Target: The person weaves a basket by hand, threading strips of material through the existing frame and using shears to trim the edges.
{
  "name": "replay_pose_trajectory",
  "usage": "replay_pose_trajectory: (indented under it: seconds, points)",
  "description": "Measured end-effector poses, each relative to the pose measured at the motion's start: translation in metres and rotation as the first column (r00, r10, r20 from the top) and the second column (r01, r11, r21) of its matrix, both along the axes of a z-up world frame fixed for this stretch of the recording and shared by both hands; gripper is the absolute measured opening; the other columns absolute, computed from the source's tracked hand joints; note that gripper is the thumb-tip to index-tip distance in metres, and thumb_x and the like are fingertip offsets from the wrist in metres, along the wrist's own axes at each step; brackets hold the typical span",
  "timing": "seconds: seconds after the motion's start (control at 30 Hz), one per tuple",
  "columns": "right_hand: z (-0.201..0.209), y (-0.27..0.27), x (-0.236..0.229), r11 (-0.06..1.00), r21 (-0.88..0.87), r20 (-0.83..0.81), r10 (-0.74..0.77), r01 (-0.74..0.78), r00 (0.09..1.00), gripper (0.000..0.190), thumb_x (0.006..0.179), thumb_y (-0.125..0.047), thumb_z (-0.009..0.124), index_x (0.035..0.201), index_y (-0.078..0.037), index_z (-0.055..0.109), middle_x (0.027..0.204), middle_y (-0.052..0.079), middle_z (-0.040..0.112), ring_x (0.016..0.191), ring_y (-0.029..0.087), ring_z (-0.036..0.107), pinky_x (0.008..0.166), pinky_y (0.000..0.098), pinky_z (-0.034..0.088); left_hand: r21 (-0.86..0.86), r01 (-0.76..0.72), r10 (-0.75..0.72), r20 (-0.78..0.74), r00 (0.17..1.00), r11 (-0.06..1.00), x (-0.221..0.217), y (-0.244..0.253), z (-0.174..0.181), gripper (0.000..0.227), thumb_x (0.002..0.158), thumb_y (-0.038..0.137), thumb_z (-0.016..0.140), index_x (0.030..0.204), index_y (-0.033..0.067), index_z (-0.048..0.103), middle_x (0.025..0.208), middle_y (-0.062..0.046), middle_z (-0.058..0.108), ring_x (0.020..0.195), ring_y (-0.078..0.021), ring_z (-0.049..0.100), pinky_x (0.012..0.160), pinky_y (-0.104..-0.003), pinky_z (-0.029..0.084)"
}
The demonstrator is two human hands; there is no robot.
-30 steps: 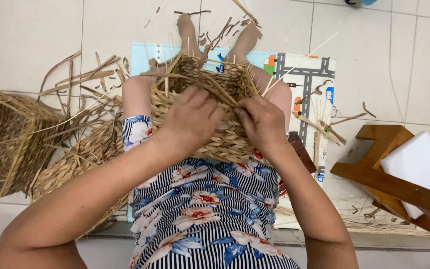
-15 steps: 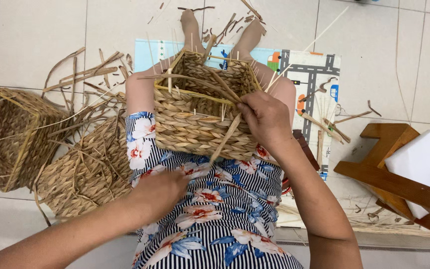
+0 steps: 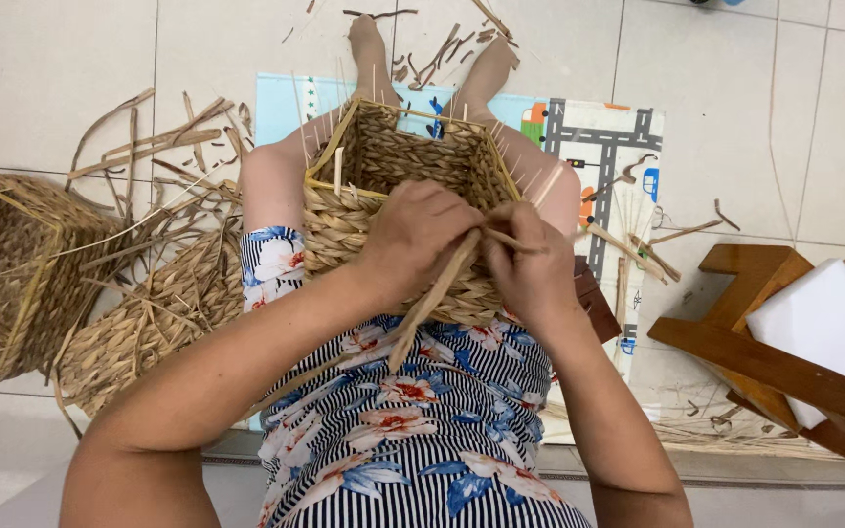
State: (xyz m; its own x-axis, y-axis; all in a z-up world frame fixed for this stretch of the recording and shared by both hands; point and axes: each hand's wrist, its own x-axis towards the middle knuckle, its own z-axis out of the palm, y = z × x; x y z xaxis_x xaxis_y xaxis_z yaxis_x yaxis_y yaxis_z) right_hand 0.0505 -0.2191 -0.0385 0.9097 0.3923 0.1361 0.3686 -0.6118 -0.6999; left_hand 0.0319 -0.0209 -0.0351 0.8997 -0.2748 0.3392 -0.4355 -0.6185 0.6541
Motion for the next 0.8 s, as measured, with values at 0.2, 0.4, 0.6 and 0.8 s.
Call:
replay_pose_trajectory:
  seconds: [0.2,0.4,0.6,0.8]
  points:
    - [0.0,0.004,-0.025,1.0,-0.02,0.276,0.005,0.001,0.961,0.031,0.088,-0.005,0.075,0.113,0.001,0.058,0.098,0.018,0.068,0.087,0.034,0.07,0.072,0.0406,0.056,0.187,0.139,-0.179,0.216,0.96,0.973,0.022,0.003,0.007,0.013,0.083,0.016,0.067,0.094,0.0092,0.066,0.101,-0.005,0.07,0.101,-0.0256,0.062,0.094,-0.042,0.047]
    - [0.007,0.007,-0.029,0.996,-0.091,0.284,0.012,0.015,0.959,0.027,0.088,-0.005,0.077,0.111,-0.004,0.063,0.111,0.014,0.067,0.088,0.031,0.07,0.07,0.0375,0.056,0.334,0.288,-0.237,-0.187,0.953,0.897,0.042,-0.012,-0.002,0.013,0.085,0.012,0.068,0.092,0.0044,0.059,0.087,-0.014,0.07,0.09,-0.0337,0.067,0.085,-0.047,0.051]
    - [0.014,0.008,-0.019,0.984,-0.169,0.309,0.099,-0.048,0.946,0.027,0.084,-0.008,0.076,0.109,-0.006,0.067,0.103,0.01,0.068,0.085,0.029,0.07,0.068,0.0388,0.056,0.248,0.398,-0.178,-0.609,0.773,0.883,0.072,-0.015,-0.013,0.018,0.088,0.009,0.064,0.105,0.0027,0.062,0.101,-0.018,0.072,0.099,-0.0377,0.068,0.083,-0.049,0.053]
    - [0.022,0.003,-0.005,0.952,-0.279,0.118,0.161,-0.123,0.98,0.018,0.087,-0.01,0.079,0.102,-0.008,0.07,0.09,0.008,0.065,0.076,0.031,0.068,0.062,0.0412,0.055,-0.277,0.642,-0.533,-0.81,0.245,0.715,0.136,0.006,-0.051,0.032,0.091,0.022,0.068,0.122,0.0141,0.072,0.107,0.001,0.078,0.094,-0.0131,0.069,0.081,-0.032,0.054]
